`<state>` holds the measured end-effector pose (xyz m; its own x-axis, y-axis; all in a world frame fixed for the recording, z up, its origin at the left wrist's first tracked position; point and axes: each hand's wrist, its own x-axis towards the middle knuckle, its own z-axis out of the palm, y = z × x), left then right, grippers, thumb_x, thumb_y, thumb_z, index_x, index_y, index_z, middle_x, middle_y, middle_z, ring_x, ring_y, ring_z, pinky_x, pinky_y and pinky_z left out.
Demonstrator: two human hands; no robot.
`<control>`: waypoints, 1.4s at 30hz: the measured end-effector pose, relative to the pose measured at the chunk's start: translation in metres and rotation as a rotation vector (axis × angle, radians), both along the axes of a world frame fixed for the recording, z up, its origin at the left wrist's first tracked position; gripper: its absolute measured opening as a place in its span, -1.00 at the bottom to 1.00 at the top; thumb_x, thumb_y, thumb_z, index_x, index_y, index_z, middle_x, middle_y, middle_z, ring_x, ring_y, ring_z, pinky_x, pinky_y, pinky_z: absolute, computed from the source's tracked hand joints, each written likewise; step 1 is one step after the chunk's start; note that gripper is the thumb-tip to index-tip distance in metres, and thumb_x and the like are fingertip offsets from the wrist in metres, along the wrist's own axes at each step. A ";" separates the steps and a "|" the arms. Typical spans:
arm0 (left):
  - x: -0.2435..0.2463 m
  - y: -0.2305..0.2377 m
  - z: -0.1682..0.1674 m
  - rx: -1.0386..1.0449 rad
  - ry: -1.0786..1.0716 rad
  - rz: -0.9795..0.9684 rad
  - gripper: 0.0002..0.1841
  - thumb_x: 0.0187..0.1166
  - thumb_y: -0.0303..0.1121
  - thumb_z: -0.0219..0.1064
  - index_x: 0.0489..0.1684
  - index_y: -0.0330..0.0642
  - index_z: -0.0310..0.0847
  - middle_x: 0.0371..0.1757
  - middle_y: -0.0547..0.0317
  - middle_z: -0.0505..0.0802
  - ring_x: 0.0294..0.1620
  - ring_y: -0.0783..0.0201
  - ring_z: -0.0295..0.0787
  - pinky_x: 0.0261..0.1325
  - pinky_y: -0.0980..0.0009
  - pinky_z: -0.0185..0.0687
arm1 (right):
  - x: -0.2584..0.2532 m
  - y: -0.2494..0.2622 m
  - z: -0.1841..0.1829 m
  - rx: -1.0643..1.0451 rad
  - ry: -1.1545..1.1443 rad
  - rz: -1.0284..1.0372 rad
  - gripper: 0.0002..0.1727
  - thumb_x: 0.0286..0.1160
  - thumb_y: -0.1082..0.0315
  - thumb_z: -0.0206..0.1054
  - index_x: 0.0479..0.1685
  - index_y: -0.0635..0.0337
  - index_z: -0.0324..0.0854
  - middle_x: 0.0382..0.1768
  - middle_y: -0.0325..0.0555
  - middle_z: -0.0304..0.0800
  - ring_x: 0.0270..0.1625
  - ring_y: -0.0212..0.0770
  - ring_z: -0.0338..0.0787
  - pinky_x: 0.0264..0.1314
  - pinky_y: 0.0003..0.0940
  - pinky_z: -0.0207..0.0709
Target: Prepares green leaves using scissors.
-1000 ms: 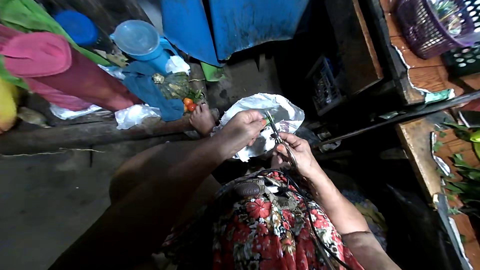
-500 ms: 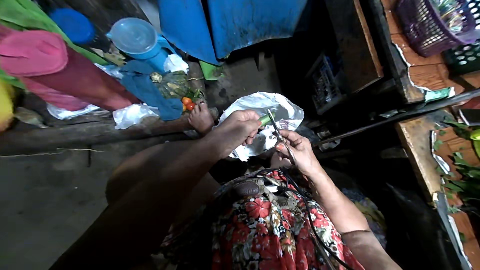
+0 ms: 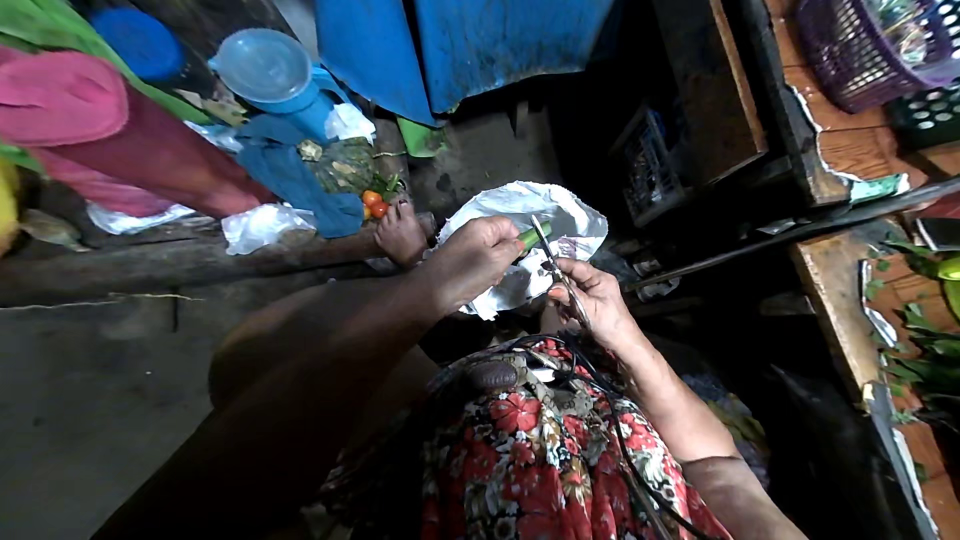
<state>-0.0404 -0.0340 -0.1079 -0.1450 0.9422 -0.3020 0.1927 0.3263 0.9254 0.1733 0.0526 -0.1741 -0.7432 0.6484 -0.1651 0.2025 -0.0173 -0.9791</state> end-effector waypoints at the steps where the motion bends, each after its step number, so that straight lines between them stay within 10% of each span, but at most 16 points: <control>1: 0.000 0.000 0.001 -0.008 -0.006 0.003 -0.76 0.81 -0.42 0.10 -0.34 -0.25 0.53 -0.61 0.21 0.48 -0.64 0.40 0.37 -0.52 0.53 0.30 | 0.000 0.000 0.001 -0.015 0.006 0.004 -0.55 0.52 0.07 0.48 0.30 0.10 0.71 -0.41 -0.23 0.82 -0.52 -0.39 0.70 -0.45 -0.46 0.64; 14: -0.001 0.002 -0.004 0.068 0.018 0.089 -0.78 0.81 -0.41 0.10 -0.30 -0.24 0.55 -0.58 0.21 0.52 -0.63 0.40 0.44 -0.51 0.53 0.40 | 0.001 0.001 -0.006 -0.049 0.054 -0.009 -0.57 0.50 0.15 0.51 0.27 0.16 0.71 -0.40 -0.19 0.86 -0.43 -0.35 0.79 -0.29 -0.42 0.72; 21: -0.001 0.002 -0.004 0.055 0.039 0.083 -0.77 0.82 -0.38 0.10 -0.29 -0.23 0.55 -0.58 0.21 0.51 -0.64 0.40 0.41 -0.52 0.51 0.37 | 0.004 0.000 -0.006 0.011 0.029 0.057 -0.35 0.36 -0.19 0.52 0.25 0.14 0.70 -0.43 -0.30 0.80 -0.44 -0.42 0.73 -0.33 -0.46 0.66; 42: -0.001 0.002 0.006 -0.056 -0.003 0.028 -0.83 0.79 -0.42 0.14 -0.18 -0.26 0.61 -0.53 0.21 0.59 -0.56 0.42 0.49 -0.42 0.53 0.44 | 0.001 -0.002 -0.001 0.043 -0.003 0.014 -0.55 0.43 0.11 0.57 0.22 0.14 0.72 -0.43 -0.27 0.78 -0.47 -0.42 0.72 -0.36 -0.47 0.70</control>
<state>-0.0412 -0.0323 -0.1023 -0.1702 0.9195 -0.3542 0.1800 0.3824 0.9063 0.1740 0.0503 -0.1752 -0.7514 0.6449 -0.1396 0.2054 0.0277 -0.9783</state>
